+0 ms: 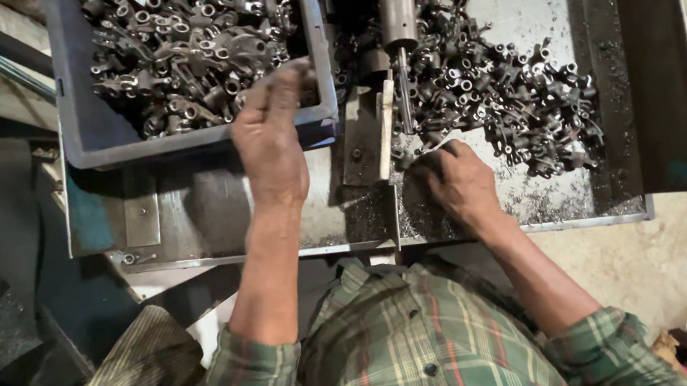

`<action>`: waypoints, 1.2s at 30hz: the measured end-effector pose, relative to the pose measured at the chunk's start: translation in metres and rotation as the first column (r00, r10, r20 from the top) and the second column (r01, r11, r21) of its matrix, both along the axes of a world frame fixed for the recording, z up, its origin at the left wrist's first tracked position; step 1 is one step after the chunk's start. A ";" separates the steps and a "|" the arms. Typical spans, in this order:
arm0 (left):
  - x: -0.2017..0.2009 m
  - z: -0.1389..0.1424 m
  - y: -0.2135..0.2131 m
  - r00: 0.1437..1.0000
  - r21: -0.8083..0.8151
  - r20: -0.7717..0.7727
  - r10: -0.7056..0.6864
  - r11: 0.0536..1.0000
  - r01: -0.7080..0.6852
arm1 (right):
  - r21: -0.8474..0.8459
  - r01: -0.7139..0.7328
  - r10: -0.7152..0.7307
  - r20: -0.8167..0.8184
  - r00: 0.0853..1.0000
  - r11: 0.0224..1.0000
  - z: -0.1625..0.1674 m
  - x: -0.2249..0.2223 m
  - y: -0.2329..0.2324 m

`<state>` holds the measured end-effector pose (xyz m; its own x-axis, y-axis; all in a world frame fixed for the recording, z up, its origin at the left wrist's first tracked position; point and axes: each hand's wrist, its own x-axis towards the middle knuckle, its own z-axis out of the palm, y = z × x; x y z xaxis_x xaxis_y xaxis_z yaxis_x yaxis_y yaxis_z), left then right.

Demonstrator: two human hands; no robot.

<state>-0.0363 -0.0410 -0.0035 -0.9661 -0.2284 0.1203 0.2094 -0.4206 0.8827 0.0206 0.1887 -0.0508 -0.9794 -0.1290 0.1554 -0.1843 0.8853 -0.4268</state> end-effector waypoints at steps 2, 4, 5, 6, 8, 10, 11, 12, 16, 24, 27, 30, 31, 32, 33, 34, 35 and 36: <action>0.001 0.001 0.002 0.998 -0.290 -0.018 -0.064 0.956 0.056 | 0.011 0.022 -0.022 0.009 1.000 1.000 0.000 -0.003 0.002; 0.001 0.000 0.004 0.983 -0.595 -0.132 -0.131 0.803 0.027 | -0.164 0.113 -0.082 0.185 0.979 0.980 0.004 -0.003 0.009; 0.000 0.000 0.005 0.954 -0.733 -0.236 -0.186 0.678 -0.049 | -0.242 0.169 -0.099 0.275 0.956 0.955 0.006 -0.003 0.013; 0.000 -0.001 0.007 0.910 -0.835 -0.319 -0.263 0.533 -0.139 | -0.389 0.240 -0.101 0.345 0.933 0.889 0.008 -0.002 0.016; 0.004 -0.001 0.011 0.913 -0.919 -0.289 -0.289 0.349 -0.180 | -0.623 0.390 -0.069 0.475 0.877 0.678 0.011 0.003 0.023; 0.008 -0.001 0.013 0.910 -0.954 -0.253 -0.330 0.243 -0.177 | -0.817 0.300 0.058 0.375 0.925 0.493 0.012 0.007 0.026; 0.008 0.000 0.013 0.903 -0.960 -0.236 -0.358 0.232 -0.159 | -0.890 0.247 0.113 0.310 0.944 0.383 0.012 0.008 0.026; 0.009 0.000 0.013 0.897 -0.965 -0.219 -0.385 0.219 -0.142 | -0.906 0.233 0.110 0.288 0.951 0.353 0.011 0.007 0.025; 0.010 -0.001 0.014 0.915 -0.986 -0.141 -0.378 0.133 -0.097 | -0.948 0.189 0.084 0.217 0.973 0.255 0.005 0.000 0.014; 0.011 -0.011 0.018 0.918 -0.978 -0.194 -0.347 0.141 -0.154 | -0.979 0.034 0.059 0.047 0.997 0.202 -0.001 0.000 0.004; 0.011 -0.012 0.017 0.913 -0.976 -0.199 -0.357 0.152 -0.153 | -0.983 0.046 0.048 0.056 0.997 0.177 -0.003 0.001 0.003; 0.013 -0.012 0.018 0.916 -0.972 -0.215 -0.339 0.162 -0.168 | -0.983 0.033 0.029 0.039 0.999 0.180 -0.005 -0.001 0.000; 0.013 -0.012 0.018 0.919 -0.972 -0.215 -0.332 0.164 -0.168 | -0.981 0.030 0.023 0.035 0.999 0.194 -0.006 -0.001 -0.001; 0.014 -0.012 0.019 0.921 -0.972 -0.215 -0.324 0.166 -0.169 | -0.978 0.026 0.017 0.030 0.999 0.207 -0.006 -0.001 -0.003; 0.014 -0.012 0.020 0.923 -0.971 -0.218 -0.318 0.168 -0.171 | -0.970 0.003 0.008 0.005 1.000 0.242 -0.006 -0.001 -0.004; 0.015 -0.012 0.021 0.923 -0.971 -0.221 -0.314 0.160 -0.178 | -0.960 -0.016 0.000 -0.017 1.000 0.278 -0.006 0.000 -0.006; 0.016 -0.013 0.022 0.924 -0.971 -0.222 -0.310 0.152 -0.183 | -0.949 -0.034 -0.008 -0.038 0.999 0.313 -0.005 0.001 -0.006; 0.016 -0.013 0.023 0.925 -0.971 -0.226 -0.306 0.142 -0.191 | -0.938 -0.019 -0.025 -0.030 0.999 0.347 -0.005 0.001 -0.007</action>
<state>-0.0200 -0.0181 -0.0162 -0.8103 0.3764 0.4492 0.5644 0.7075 0.4254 0.0215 0.1818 -0.0557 -0.9710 0.1249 0.2039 -0.2156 -0.0885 -0.9725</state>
